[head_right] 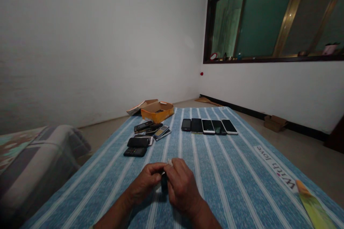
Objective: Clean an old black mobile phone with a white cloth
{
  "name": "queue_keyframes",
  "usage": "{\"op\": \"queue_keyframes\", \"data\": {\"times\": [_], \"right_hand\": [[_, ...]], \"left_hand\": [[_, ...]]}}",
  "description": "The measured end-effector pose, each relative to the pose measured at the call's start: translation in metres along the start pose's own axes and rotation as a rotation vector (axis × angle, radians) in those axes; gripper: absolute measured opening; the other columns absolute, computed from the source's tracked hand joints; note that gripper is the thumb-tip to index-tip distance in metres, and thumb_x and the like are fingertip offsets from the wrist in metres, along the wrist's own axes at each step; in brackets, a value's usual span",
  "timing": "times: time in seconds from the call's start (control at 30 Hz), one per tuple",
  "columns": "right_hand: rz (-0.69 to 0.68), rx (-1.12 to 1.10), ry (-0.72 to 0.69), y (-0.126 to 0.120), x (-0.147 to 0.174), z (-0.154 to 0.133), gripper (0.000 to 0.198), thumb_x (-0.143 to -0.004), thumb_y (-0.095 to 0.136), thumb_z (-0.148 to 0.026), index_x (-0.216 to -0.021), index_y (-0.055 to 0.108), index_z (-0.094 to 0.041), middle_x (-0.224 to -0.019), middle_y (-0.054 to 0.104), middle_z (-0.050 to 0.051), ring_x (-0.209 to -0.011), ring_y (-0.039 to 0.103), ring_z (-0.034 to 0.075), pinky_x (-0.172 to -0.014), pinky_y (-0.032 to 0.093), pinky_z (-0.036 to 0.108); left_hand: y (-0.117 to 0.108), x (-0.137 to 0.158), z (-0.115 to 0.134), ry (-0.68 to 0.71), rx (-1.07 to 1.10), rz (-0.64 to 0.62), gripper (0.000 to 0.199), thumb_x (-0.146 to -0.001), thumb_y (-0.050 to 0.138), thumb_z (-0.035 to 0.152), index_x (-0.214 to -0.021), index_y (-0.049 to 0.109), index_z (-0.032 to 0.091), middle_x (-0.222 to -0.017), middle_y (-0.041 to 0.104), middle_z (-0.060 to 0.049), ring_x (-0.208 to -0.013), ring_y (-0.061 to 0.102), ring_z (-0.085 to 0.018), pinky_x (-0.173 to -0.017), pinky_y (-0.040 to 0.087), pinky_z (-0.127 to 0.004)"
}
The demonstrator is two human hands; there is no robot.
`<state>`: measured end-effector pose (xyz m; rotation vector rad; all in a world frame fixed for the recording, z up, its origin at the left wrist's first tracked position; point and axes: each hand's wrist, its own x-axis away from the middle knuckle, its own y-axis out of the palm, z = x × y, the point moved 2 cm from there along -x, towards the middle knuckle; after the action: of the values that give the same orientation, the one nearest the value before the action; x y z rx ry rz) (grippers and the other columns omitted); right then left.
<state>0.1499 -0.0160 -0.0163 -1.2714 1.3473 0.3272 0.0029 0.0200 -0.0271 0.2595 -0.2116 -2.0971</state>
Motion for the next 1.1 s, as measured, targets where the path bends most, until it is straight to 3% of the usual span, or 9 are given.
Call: {"op": "queue_keyframes", "data": {"times": [0.13, 0.3, 0.43, 0.53, 0.77, 1.1], "right_hand": [[0.005, -0.005, -0.027, 0.003, -0.002, -0.005, 0.035, -0.085, 0.038, -0.006, -0.113, 0.056, -0.016, -0.089, 0.056, 0.01, -0.083, 0.054, 0.023, -0.069, 0.049, 0.035], [0.036, -0.063, -0.056, 0.005, -0.004, -0.011, 0.047, -0.08, 0.036, -0.003, -0.123, 0.047, -0.018, -0.099, 0.061, 0.01, -0.093, 0.057, 0.023, -0.081, 0.05, 0.039], [0.007, -0.07, -0.077, 0.003, -0.007, -0.014, 0.04, -0.078, 0.038, -0.004, -0.113, 0.052, -0.018, -0.099, 0.062, 0.01, -0.095, 0.058, 0.023, -0.082, 0.05, 0.039], [-0.016, -0.068, -0.064, 0.001, -0.008, -0.01, 0.036, -0.078, 0.039, -0.004, -0.108, 0.055, -0.018, -0.095, 0.062, 0.009, -0.092, 0.058, 0.023, -0.078, 0.05, 0.036], [0.081, -0.03, 0.03, 0.001, 0.0, 0.007, 0.043, -0.072, 0.037, -0.001, -0.108, 0.056, -0.018, -0.089, 0.059, 0.008, -0.087, 0.056, 0.022, -0.074, 0.05, 0.035], [-0.019, -0.081, -0.057, 0.003, -0.008, -0.014, 0.028, -0.078, 0.037, -0.007, -0.097, 0.054, -0.018, -0.092, 0.057, 0.009, -0.09, 0.055, 0.024, -0.077, 0.047, 0.04]], "left_hand": [[0.0, -0.001, -0.002, 0.024, 0.006, 0.028, 0.045, -0.056, 0.086, 0.049, -0.083, 0.077, 0.014, -0.076, 0.068, -0.005, -0.076, 0.059, -0.02, -0.082, 0.044, -0.035], [0.003, -0.002, -0.003, 0.036, 0.058, -0.018, 0.049, -0.058, 0.086, 0.043, -0.097, 0.076, 0.014, -0.086, 0.071, -0.007, -0.087, 0.062, -0.025, -0.093, 0.042, -0.039], [0.003, -0.003, -0.006, 0.004, 0.058, -0.01, 0.052, -0.059, 0.085, 0.035, -0.105, 0.073, 0.015, -0.097, 0.072, -0.01, -0.097, 0.063, -0.028, -0.1, 0.038, -0.044], [0.002, -0.004, -0.008, -0.008, 0.07, -0.024, 0.059, -0.055, 0.087, 0.04, -0.107, 0.073, 0.015, -0.1, 0.072, -0.011, -0.099, 0.063, -0.03, -0.102, 0.037, -0.046], [0.0, -0.004, -0.009, 0.011, 0.103, -0.016, 0.067, -0.049, 0.089, 0.05, -0.108, 0.074, 0.02, -0.102, 0.073, -0.01, -0.103, 0.062, -0.031, -0.105, 0.033, -0.048], [-0.001, -0.004, -0.009, 0.016, 0.061, -0.042, 0.059, -0.058, 0.087, 0.038, -0.112, 0.072, 0.017, -0.108, 0.072, -0.01, -0.108, 0.061, -0.032, -0.106, 0.035, -0.047]]}}
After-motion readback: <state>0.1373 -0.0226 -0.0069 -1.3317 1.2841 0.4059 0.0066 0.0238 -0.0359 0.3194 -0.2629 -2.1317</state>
